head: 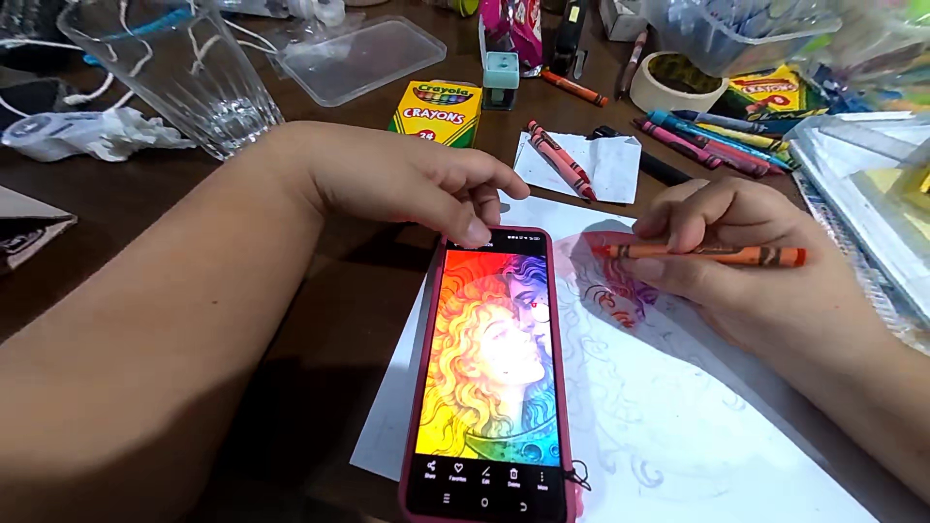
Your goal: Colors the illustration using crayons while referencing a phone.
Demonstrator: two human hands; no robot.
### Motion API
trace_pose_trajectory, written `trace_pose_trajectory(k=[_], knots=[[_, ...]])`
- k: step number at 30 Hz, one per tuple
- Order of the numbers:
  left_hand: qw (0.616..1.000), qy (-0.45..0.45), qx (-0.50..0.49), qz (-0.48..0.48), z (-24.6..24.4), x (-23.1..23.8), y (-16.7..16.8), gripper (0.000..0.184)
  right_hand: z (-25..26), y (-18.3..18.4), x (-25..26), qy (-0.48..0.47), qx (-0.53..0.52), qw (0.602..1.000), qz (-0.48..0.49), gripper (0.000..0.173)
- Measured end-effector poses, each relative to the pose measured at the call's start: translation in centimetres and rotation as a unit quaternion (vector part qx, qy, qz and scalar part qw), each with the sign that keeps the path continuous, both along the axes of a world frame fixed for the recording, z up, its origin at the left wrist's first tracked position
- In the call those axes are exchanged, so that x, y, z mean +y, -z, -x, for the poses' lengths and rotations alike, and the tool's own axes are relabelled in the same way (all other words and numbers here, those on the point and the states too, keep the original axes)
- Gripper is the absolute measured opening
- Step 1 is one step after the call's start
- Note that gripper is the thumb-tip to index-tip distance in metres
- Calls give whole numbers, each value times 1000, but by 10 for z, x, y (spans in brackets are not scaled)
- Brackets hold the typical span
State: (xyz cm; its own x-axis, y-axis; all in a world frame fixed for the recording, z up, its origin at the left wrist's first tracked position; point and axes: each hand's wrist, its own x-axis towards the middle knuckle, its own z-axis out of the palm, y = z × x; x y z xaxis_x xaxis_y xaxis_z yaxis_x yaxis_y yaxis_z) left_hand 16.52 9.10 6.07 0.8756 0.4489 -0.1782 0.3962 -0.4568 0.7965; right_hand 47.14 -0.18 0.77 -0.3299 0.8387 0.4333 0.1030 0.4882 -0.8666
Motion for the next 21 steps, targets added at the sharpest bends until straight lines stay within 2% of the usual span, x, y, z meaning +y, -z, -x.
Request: trace_pose_trajectory(k=[5, 9, 15, 21], knots=[[999, 8, 8, -41, 1, 0, 1, 64, 3, -2, -3, 31, 9, 999, 30, 20], [999, 8, 6, -39, 2, 0, 1, 63, 3, -2, -4, 28, 6, 999, 17, 21], [999, 3, 18, -46, 2, 1, 1, 63, 4, -2, -9, 86, 6, 996, 9, 24], [998, 10, 16, -54, 2, 2, 2, 62, 5, -2, -9, 100, -6, 995, 14, 26]])
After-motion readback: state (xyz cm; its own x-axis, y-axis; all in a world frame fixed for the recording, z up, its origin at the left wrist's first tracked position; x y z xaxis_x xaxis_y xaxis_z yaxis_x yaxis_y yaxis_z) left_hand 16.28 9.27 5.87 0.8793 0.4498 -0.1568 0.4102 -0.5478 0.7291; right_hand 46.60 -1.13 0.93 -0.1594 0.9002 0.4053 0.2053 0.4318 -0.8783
